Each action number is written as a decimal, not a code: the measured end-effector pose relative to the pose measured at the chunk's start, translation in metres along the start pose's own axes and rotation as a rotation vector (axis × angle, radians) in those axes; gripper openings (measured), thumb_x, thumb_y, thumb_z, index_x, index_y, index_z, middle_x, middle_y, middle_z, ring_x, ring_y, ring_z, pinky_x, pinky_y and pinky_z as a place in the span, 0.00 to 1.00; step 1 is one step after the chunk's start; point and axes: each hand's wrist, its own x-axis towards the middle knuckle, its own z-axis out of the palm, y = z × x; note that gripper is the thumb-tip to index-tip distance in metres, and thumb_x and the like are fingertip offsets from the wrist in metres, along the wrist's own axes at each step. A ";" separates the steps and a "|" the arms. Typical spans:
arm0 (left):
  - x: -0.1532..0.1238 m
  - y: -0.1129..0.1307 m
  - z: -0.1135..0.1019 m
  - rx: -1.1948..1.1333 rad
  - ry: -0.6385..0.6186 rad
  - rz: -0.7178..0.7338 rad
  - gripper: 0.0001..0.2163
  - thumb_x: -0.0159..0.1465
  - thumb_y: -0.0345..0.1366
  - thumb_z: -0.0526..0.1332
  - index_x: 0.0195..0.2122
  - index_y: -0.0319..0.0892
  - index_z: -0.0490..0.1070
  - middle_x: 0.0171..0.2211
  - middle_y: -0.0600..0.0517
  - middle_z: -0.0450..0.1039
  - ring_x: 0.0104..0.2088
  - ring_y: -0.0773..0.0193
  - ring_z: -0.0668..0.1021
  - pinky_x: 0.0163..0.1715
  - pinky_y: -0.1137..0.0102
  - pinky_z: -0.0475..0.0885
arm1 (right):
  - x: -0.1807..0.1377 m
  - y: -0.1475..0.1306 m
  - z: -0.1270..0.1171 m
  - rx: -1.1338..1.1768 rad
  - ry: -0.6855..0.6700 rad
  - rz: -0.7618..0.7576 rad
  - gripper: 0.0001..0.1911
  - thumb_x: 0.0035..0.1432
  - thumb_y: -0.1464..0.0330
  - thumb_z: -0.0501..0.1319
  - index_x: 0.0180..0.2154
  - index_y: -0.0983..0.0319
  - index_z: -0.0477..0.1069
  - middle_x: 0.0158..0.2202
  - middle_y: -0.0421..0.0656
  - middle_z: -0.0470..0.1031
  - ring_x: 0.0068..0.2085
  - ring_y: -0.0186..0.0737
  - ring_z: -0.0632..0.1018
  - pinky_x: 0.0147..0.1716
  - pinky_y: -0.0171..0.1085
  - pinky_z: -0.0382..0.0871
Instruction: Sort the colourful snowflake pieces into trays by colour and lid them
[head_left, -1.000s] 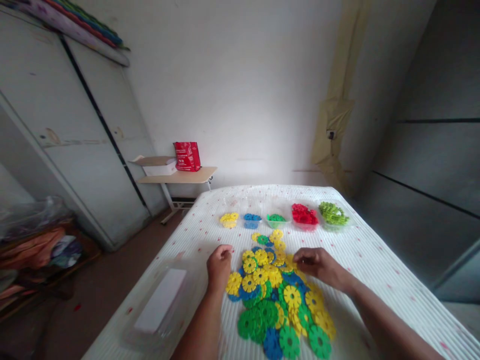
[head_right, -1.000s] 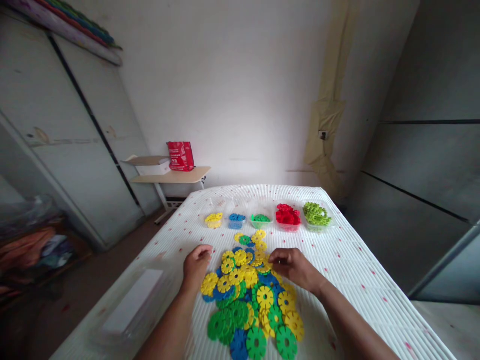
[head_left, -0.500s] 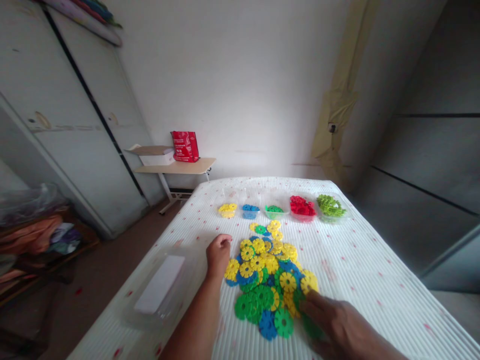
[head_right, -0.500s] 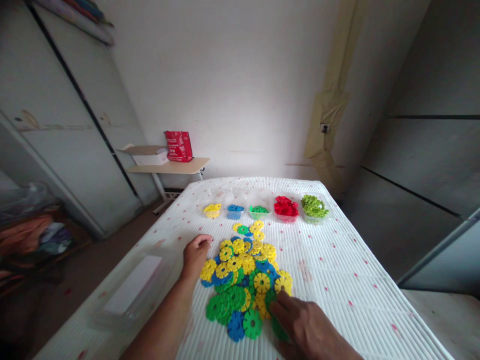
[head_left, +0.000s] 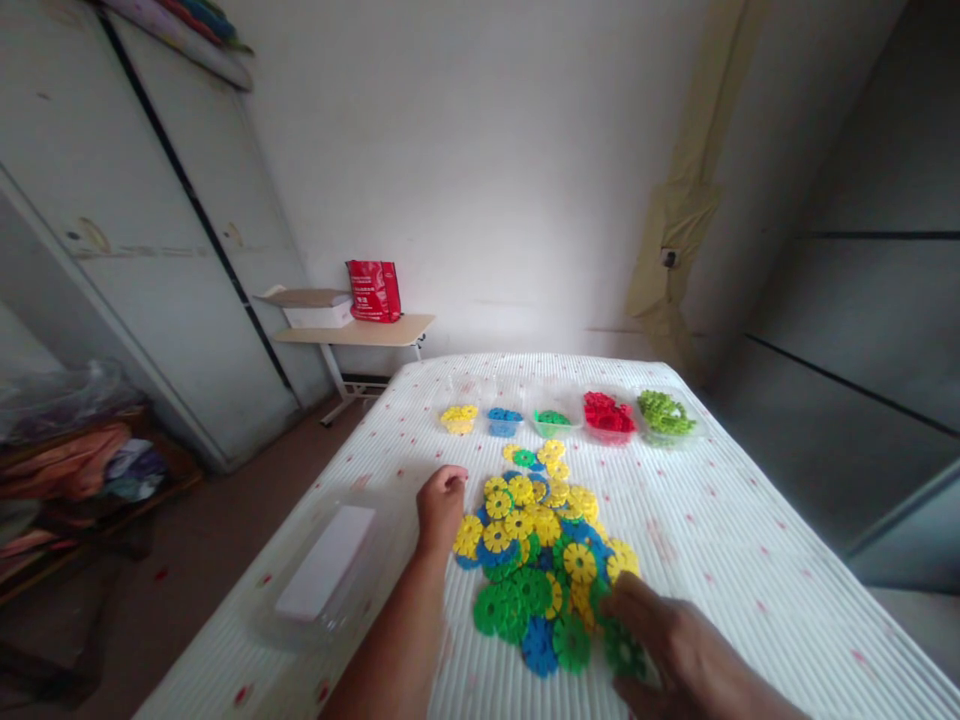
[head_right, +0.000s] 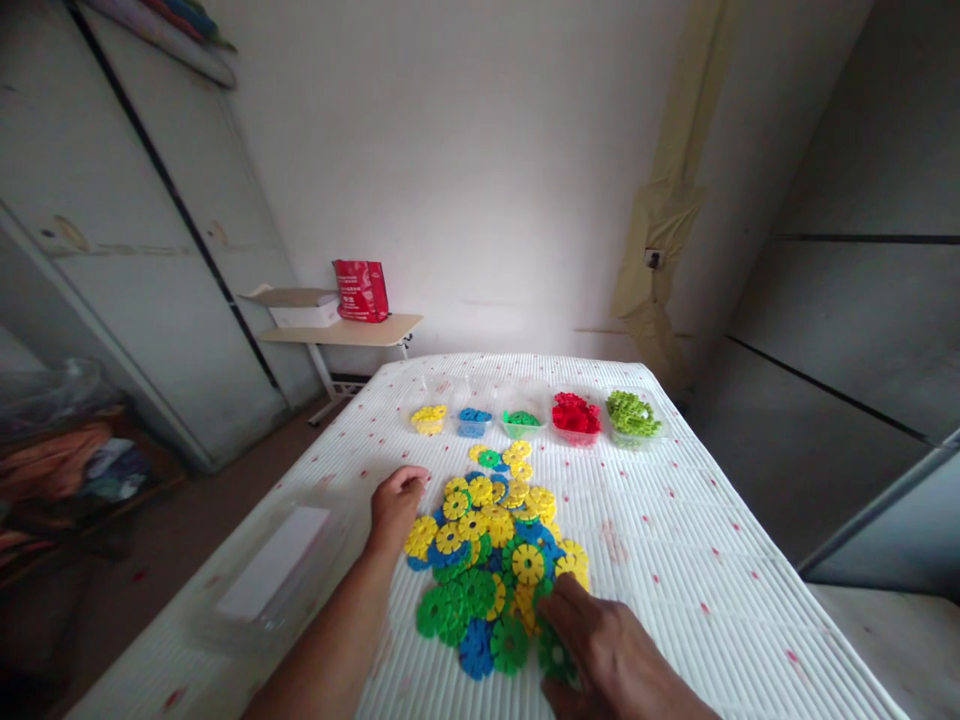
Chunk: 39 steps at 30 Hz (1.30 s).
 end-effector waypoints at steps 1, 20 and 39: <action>0.000 0.000 0.000 -0.002 0.000 -0.001 0.06 0.50 0.32 0.56 0.25 0.43 0.73 0.25 0.53 0.75 0.32 0.62 0.77 0.33 0.72 0.69 | 0.003 -0.005 0.001 0.008 0.009 -0.003 0.13 0.46 0.73 0.57 0.37 0.59 0.66 0.35 0.42 0.71 0.30 0.34 0.74 0.27 0.30 0.66; 0.000 0.000 0.000 0.026 0.013 -0.015 0.07 0.49 0.32 0.55 0.26 0.43 0.73 0.25 0.52 0.76 0.31 0.61 0.76 0.33 0.70 0.69 | 0.041 -0.022 0.015 -0.183 0.081 -0.006 0.10 0.46 0.73 0.55 0.34 0.60 0.64 0.34 0.41 0.71 0.28 0.34 0.73 0.24 0.31 0.61; 0.003 -0.010 -0.001 0.032 -0.092 0.032 0.09 0.53 0.33 0.54 0.31 0.40 0.73 0.29 0.51 0.76 0.33 0.63 0.77 0.37 0.70 0.70 | 0.185 0.062 -0.039 -0.439 0.406 0.248 0.12 0.62 0.64 0.54 0.44 0.63 0.69 0.44 0.47 0.71 0.38 0.37 0.75 0.35 0.37 0.70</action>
